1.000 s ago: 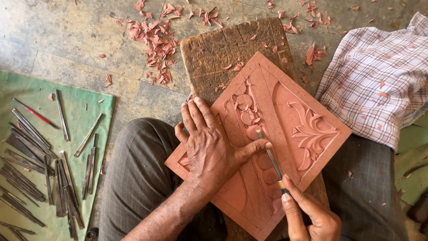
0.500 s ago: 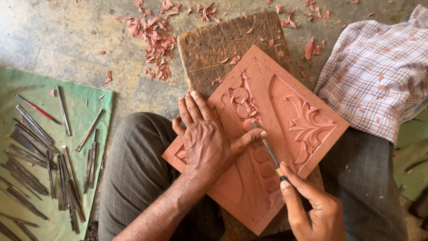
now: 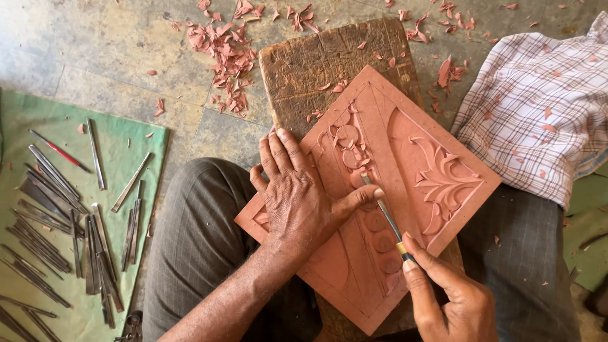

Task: The person uses a chisel to carve detailed decorative patterns into a rectangular wooden block. The person holds the block with one hand and carefully guides the chisel with the other to shape the circular and leaf-like designs.

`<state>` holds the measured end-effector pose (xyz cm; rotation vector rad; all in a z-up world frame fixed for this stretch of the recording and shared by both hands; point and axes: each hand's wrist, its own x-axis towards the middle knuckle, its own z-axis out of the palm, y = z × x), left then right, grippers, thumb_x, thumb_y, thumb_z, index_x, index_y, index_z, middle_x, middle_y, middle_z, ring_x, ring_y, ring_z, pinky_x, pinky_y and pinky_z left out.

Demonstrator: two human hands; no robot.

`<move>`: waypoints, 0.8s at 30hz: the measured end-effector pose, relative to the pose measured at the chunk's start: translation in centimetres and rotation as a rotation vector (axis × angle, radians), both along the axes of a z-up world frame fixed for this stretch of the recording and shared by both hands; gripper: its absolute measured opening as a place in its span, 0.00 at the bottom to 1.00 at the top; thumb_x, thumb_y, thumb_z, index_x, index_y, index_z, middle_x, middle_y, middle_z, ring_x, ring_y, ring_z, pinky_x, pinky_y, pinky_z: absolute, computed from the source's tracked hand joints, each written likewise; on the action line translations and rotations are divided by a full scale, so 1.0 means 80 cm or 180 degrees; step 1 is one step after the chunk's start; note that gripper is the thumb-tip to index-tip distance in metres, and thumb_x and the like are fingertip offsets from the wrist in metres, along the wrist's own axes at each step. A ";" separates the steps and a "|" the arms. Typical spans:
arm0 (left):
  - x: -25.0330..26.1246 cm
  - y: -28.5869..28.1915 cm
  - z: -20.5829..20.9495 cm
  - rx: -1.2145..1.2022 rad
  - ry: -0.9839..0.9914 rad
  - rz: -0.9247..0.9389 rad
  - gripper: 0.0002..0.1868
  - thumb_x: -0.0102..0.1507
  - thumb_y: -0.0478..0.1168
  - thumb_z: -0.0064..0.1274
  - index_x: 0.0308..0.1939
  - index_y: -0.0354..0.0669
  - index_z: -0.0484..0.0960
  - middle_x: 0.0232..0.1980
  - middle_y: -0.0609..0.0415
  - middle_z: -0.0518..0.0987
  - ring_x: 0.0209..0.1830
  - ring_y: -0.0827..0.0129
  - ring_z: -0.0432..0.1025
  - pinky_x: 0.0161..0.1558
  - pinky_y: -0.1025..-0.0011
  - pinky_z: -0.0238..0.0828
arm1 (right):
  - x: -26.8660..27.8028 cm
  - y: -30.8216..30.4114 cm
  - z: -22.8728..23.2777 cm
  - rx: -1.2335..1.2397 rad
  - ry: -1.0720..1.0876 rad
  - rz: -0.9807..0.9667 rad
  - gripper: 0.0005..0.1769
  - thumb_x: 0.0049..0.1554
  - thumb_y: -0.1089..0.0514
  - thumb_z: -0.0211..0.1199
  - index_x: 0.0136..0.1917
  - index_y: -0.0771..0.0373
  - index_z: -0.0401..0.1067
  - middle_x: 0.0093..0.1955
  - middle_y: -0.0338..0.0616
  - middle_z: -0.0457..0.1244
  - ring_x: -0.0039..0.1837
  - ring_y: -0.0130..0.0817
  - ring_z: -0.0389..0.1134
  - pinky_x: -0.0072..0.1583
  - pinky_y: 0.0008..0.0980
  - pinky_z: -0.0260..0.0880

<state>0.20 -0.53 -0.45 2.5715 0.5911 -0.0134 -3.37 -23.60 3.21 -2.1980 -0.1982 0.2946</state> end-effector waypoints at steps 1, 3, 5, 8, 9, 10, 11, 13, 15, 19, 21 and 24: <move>0.001 0.000 0.000 -0.0023 -0.0046 0.0026 0.86 0.41 0.87 0.57 0.72 0.13 0.42 0.76 0.16 0.44 0.79 0.29 0.37 0.69 0.32 0.37 | 0.000 0.001 0.000 -0.0057 -0.0027 0.0008 0.19 0.55 0.65 0.64 0.61 0.65 0.78 0.56 0.52 0.74 0.63 0.35 0.74 0.65 0.32 0.71; 0.002 0.000 -0.001 -0.0053 -0.0050 0.0057 0.86 0.41 0.87 0.56 0.73 0.13 0.41 0.76 0.16 0.44 0.79 0.29 0.37 0.69 0.32 0.37 | 0.001 0.006 0.002 -0.0164 -0.0070 0.0029 0.19 0.55 0.65 0.65 0.60 0.65 0.78 0.56 0.53 0.74 0.63 0.35 0.74 0.65 0.32 0.70; 0.001 -0.001 -0.002 -0.0069 0.0032 0.0063 0.86 0.42 0.87 0.56 0.73 0.13 0.41 0.76 0.17 0.44 0.79 0.30 0.36 0.68 0.31 0.35 | 0.003 0.011 0.008 -0.0099 -0.0141 0.0028 0.19 0.56 0.64 0.64 0.61 0.65 0.78 0.56 0.53 0.74 0.63 0.35 0.75 0.64 0.32 0.71; 0.001 -0.002 -0.004 0.0066 0.0076 0.0080 0.84 0.45 0.87 0.54 0.74 0.15 0.41 0.78 0.18 0.45 0.80 0.31 0.37 0.69 0.32 0.36 | 0.005 0.020 0.013 -0.0205 0.0005 -0.0105 0.19 0.55 0.63 0.65 0.61 0.63 0.78 0.55 0.52 0.74 0.60 0.33 0.76 0.61 0.31 0.73; 0.001 -0.001 -0.004 0.0065 0.0021 0.0071 0.83 0.45 0.87 0.54 0.74 0.15 0.41 0.78 0.19 0.45 0.80 0.31 0.37 0.69 0.32 0.36 | 0.006 0.023 0.015 -0.0264 0.0090 -0.0157 0.20 0.55 0.62 0.65 0.61 0.62 0.78 0.54 0.52 0.74 0.59 0.33 0.77 0.60 0.30 0.73; 0.001 -0.001 -0.003 0.0064 -0.0034 0.0063 0.83 0.45 0.86 0.54 0.74 0.15 0.41 0.78 0.19 0.45 0.81 0.31 0.37 0.70 0.32 0.37 | 0.007 0.022 0.018 -0.0276 0.0143 -0.0138 0.20 0.55 0.62 0.65 0.61 0.61 0.78 0.54 0.52 0.75 0.59 0.33 0.77 0.60 0.30 0.73; 0.001 -0.001 -0.003 0.0061 -0.0092 0.0045 0.83 0.45 0.86 0.54 0.74 0.14 0.41 0.78 0.19 0.45 0.81 0.32 0.37 0.70 0.33 0.37 | 0.007 0.021 0.021 -0.0290 0.0193 -0.0129 0.19 0.55 0.62 0.65 0.61 0.61 0.78 0.54 0.51 0.75 0.59 0.33 0.77 0.60 0.30 0.74; 0.000 0.002 -0.002 -0.0074 0.0064 -0.0013 0.84 0.44 0.86 0.56 0.73 0.14 0.40 0.77 0.18 0.43 0.80 0.30 0.35 0.68 0.31 0.35 | 0.007 0.019 0.025 -0.0370 0.0319 -0.0150 0.19 0.55 0.62 0.65 0.60 0.61 0.79 0.53 0.51 0.75 0.60 0.34 0.77 0.61 0.31 0.73; -0.001 0.005 -0.002 -0.0104 0.0060 -0.0049 0.84 0.43 0.86 0.56 0.73 0.14 0.39 0.76 0.17 0.42 0.79 0.30 0.34 0.67 0.31 0.34 | 0.007 0.019 0.025 -0.0513 0.0476 -0.0218 0.19 0.54 0.63 0.65 0.59 0.61 0.80 0.52 0.52 0.75 0.61 0.36 0.75 0.63 0.32 0.71; -0.003 0.003 -0.005 -0.0115 -0.0090 -0.0037 0.84 0.44 0.86 0.56 0.73 0.14 0.40 0.77 0.17 0.43 0.80 0.30 0.35 0.69 0.32 0.35 | 0.006 0.018 0.027 -0.0533 0.0299 -0.0121 0.18 0.54 0.62 0.65 0.59 0.61 0.80 0.53 0.52 0.75 0.61 0.35 0.76 0.62 0.32 0.72; -0.003 0.003 -0.006 -0.0104 -0.0120 -0.0016 0.83 0.44 0.85 0.55 0.73 0.14 0.40 0.77 0.17 0.43 0.80 0.30 0.36 0.69 0.32 0.35 | 0.007 0.021 0.030 -0.0528 0.0188 -0.0097 0.18 0.54 0.62 0.66 0.58 0.60 0.80 0.52 0.51 0.75 0.59 0.34 0.76 0.61 0.31 0.73; -0.005 0.002 -0.007 -0.0007 -0.0185 -0.0007 0.82 0.46 0.85 0.55 0.73 0.13 0.41 0.77 0.17 0.44 0.80 0.30 0.37 0.69 0.33 0.36 | 0.007 0.030 0.032 -0.0530 0.0222 -0.0235 0.19 0.53 0.61 0.66 0.59 0.58 0.79 0.50 0.49 0.75 0.54 0.31 0.79 0.55 0.29 0.75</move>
